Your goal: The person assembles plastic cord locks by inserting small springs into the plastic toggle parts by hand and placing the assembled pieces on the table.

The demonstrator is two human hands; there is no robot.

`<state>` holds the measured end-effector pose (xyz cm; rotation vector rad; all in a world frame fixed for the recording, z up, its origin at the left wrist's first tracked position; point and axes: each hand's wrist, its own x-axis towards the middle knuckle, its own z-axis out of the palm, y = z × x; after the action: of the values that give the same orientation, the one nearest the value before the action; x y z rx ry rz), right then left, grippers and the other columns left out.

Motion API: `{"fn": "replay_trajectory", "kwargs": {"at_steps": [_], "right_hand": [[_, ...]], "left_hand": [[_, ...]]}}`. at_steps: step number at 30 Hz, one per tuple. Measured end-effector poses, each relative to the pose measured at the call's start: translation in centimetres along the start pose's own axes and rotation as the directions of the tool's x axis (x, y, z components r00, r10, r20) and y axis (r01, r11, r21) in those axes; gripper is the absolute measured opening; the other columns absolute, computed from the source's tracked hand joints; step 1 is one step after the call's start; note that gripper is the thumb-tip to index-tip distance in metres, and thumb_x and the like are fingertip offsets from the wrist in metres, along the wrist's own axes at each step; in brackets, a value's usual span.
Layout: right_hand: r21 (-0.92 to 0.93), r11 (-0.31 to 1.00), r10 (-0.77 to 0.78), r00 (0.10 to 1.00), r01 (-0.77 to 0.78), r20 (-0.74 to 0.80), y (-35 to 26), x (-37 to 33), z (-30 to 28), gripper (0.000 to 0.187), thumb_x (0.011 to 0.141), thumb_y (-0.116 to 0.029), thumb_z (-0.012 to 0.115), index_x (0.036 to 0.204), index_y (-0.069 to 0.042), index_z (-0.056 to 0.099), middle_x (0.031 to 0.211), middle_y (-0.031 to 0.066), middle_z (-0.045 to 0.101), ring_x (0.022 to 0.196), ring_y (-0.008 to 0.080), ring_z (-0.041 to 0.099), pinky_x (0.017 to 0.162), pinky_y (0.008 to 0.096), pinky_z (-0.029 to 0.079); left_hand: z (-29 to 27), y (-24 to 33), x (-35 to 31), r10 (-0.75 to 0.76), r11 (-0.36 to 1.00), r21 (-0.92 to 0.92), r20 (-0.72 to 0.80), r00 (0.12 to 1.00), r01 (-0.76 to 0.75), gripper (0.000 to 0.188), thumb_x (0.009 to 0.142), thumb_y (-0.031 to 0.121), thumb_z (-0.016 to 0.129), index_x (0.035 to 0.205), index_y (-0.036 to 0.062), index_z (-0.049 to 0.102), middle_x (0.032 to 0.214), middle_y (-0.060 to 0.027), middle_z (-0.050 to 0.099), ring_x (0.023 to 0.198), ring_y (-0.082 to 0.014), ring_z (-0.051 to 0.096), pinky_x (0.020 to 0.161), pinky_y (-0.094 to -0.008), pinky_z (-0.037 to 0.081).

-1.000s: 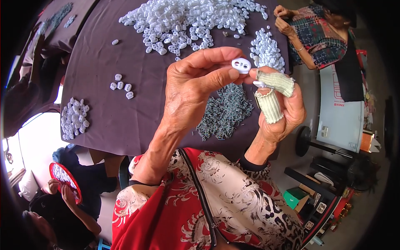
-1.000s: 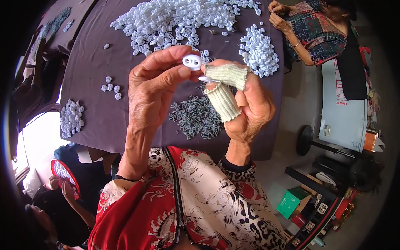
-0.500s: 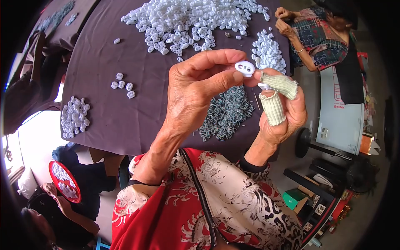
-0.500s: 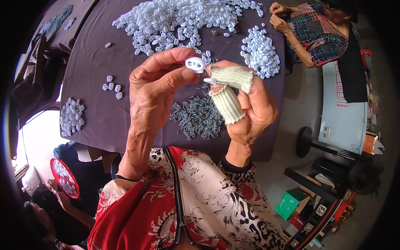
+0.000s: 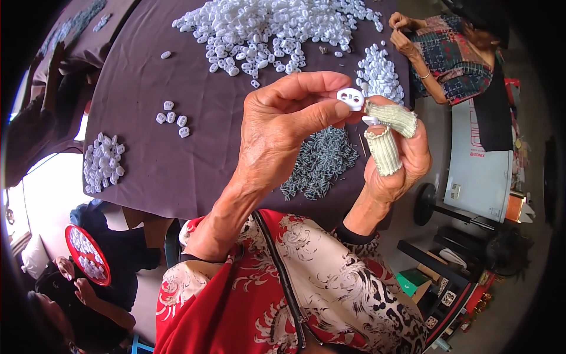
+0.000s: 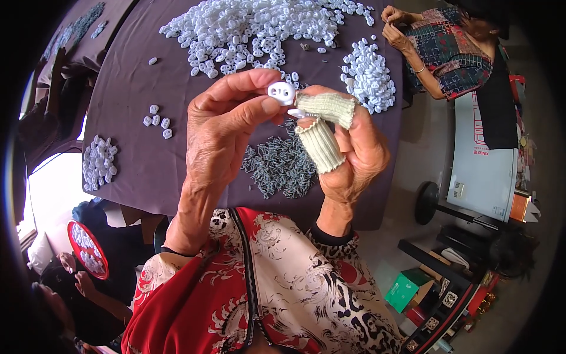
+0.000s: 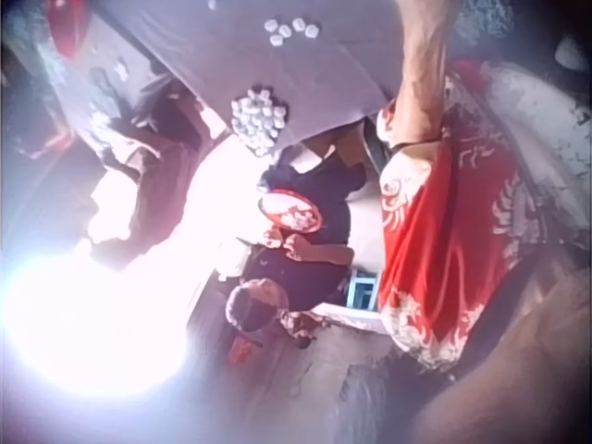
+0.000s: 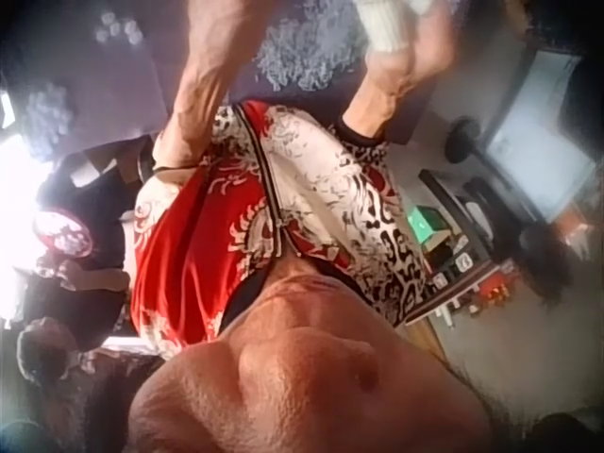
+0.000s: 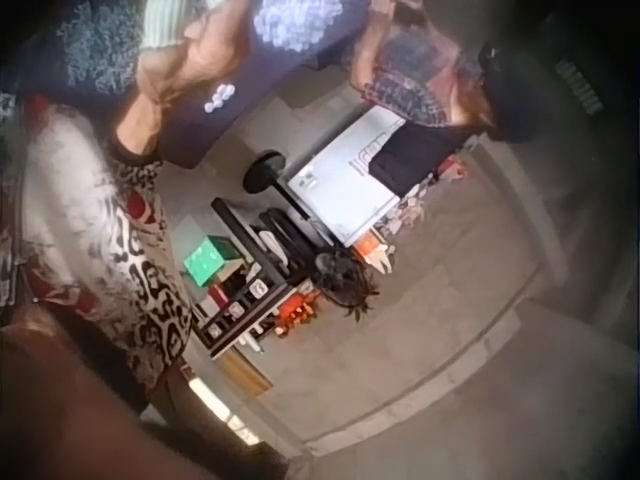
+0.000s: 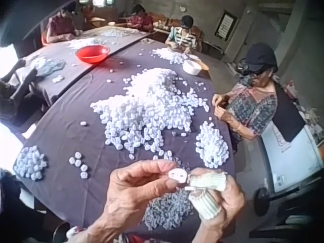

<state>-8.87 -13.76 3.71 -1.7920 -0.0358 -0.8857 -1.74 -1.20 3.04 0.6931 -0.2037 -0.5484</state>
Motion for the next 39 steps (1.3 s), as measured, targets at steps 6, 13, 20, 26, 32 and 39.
{"fn": "replay_trajectory", "kwargs": {"at_steps": [6,13,20,26,32,39], "right_hand": [[0.0,1.0,-0.013,1.0,0.013,0.013,0.2,0.1,0.1,0.029,0.075,-0.008,0.044,0.096,0.008,0.056,0.093,0.0202,0.061,0.078,0.0208,0.06,0.071,0.0293,0.048],[0.074,0.995,0.065,0.998,-0.066,0.013,0.1,0.2,0.2,0.032,0.068,-0.008,0.048,0.095,0.009,0.055,0.094,0.0236,0.059,0.082,0.0269,0.06,0.077,0.0342,0.047],[0.096,0.995,-0.03,0.999,0.027,0.035,0.6,0.7,0.9,0.024,0.079,-0.006,0.042,0.095,0.007,0.056,0.093,0.0179,0.061,0.079,0.0177,0.059,0.066,0.027,0.049],[0.114,0.993,0.022,1.0,-0.024,0.016,0.4,0.6,1.0,0.031,0.069,-0.009,0.048,0.095,0.007,0.055,0.093,0.0239,0.059,0.084,0.0275,0.059,0.08,0.0365,0.045],[0.015,0.999,0.033,0.999,-0.034,0.041,0.5,0.5,1.0,0.033,0.069,-0.011,0.048,0.096,0.006,0.054,0.094,0.0244,0.059,0.085,0.0285,0.059,0.08,0.0369,0.045],[0.105,0.994,0.003,0.999,-0.006,0.036,0.7,0.7,1.0,0.032,0.069,-0.013,0.049,0.094,0.006,0.054,0.094,0.0251,0.059,0.086,0.0295,0.06,0.084,0.0386,0.044]], "left_hand": [[0.1,0.1,-0.1,0.007,1.0,0.008,-0.02,1.0,-0.007,0.024,0.075,-0.003,0.061,0.098,-0.0068,0.057,0.084,-0.0129,0.063,0.076,-0.0188,0.063,0.072,-0.0273,0.051],[0.0,0.0,-0.1,0.031,0.999,0.006,-0.03,0.999,-0.031,0.023,0.074,-0.002,0.063,0.096,-0.0058,0.058,0.085,-0.0124,0.062,0.074,-0.018,0.062,0.07,-0.0268,0.05],[0.0,0.1,-0.1,0.057,0.997,0.048,-0.052,0.997,-0.054,0.022,0.075,-0.003,0.062,0.096,-0.0071,0.057,0.082,-0.0127,0.063,0.076,-0.018,0.063,0.07,-0.0244,0.05],[0.1,0.3,-0.3,0.056,0.997,0.057,-0.064,0.996,-0.053,0.022,0.075,-0.002,0.062,0.096,-0.0066,0.057,0.082,-0.012,0.063,0.076,-0.0164,0.062,0.069,-0.0232,0.049],[-0.1,0.2,-0.3,0.069,0.995,0.083,-0.072,0.995,-0.063,0.023,0.075,-0.001,0.063,0.096,-0.0061,0.058,0.082,-0.0116,0.063,0.076,-0.0153,0.062,0.068,-0.0228,0.048],[-0.4,-0.1,0.0,0.043,0.996,0.083,-0.075,0.996,-0.037,0.025,0.074,-0.002,0.063,0.097,-0.0072,0.057,0.083,-0.0116,0.063,0.076,-0.016,0.062,0.07,-0.0231,0.048]]}}
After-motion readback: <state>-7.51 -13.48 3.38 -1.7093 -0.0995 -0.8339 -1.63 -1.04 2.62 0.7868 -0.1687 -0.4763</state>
